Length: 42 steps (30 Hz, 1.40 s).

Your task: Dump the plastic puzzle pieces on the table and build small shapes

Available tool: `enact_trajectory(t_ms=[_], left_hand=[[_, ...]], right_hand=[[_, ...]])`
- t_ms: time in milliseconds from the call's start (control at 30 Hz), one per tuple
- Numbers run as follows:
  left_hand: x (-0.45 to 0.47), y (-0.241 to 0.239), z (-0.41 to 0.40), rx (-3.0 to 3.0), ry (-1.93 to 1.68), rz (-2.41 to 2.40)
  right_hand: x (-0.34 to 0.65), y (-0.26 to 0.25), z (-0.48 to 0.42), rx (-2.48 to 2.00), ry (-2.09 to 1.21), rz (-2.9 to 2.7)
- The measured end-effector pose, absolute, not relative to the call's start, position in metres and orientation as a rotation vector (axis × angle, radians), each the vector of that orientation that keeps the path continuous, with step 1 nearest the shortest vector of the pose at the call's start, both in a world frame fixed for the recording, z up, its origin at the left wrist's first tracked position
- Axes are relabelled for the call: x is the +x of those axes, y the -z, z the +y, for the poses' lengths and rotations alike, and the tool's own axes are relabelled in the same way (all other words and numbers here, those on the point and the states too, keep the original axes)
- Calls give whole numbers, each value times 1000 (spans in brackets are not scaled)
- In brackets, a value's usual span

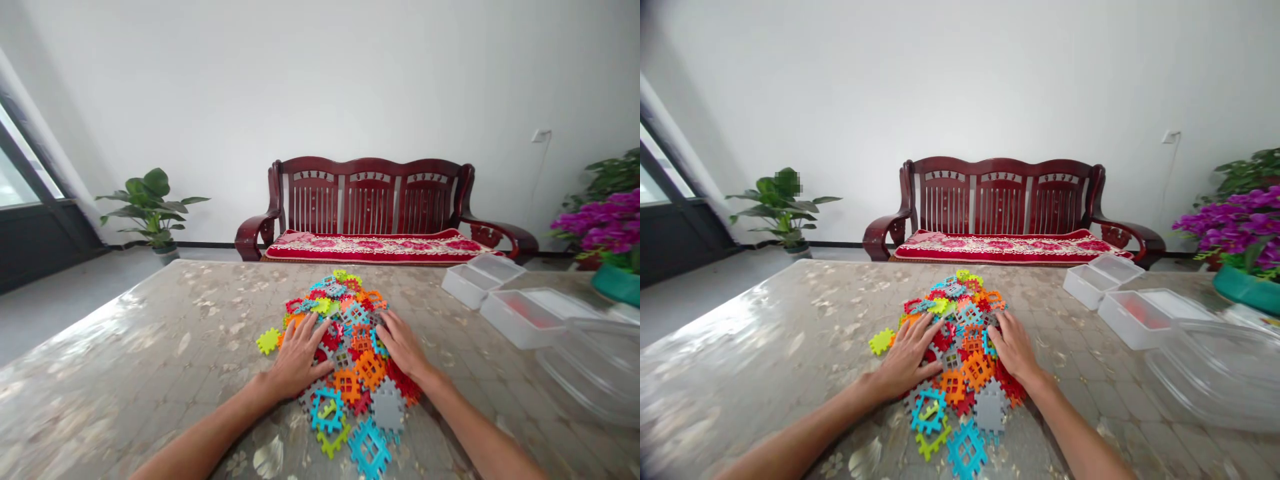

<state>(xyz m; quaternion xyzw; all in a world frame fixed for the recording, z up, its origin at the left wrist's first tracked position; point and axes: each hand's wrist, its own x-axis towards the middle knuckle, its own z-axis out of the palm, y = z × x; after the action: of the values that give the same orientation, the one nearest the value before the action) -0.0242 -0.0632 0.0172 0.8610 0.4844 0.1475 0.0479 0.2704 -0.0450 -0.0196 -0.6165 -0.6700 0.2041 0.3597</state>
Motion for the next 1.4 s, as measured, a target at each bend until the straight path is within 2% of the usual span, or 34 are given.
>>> enact_trajectory(t_ms=[167,300,467,567,933,1400], left_hand=[[-14,-22,-56,2632,-544,1500],[-25,-35,-79,2671,-618,1307],[-31,-42,-124,2733,-365,941],[-22,-34,-133,2740,-292,893],[22,-15,-119,2681,-358,1097],[64,-21,-105,2628,-557,1328]], right_hand=[[256,0,-45,-1549,-558,-1710],[279,-13,-70,-1479,-640,-1732],[312,-12,-108,-1418,-912,-1832],[313,-5,-117,-1537,-919,-1905],[291,-11,-104,-1512,-687,-1965],[294,-11,-85,-1465,-883,-1585]])
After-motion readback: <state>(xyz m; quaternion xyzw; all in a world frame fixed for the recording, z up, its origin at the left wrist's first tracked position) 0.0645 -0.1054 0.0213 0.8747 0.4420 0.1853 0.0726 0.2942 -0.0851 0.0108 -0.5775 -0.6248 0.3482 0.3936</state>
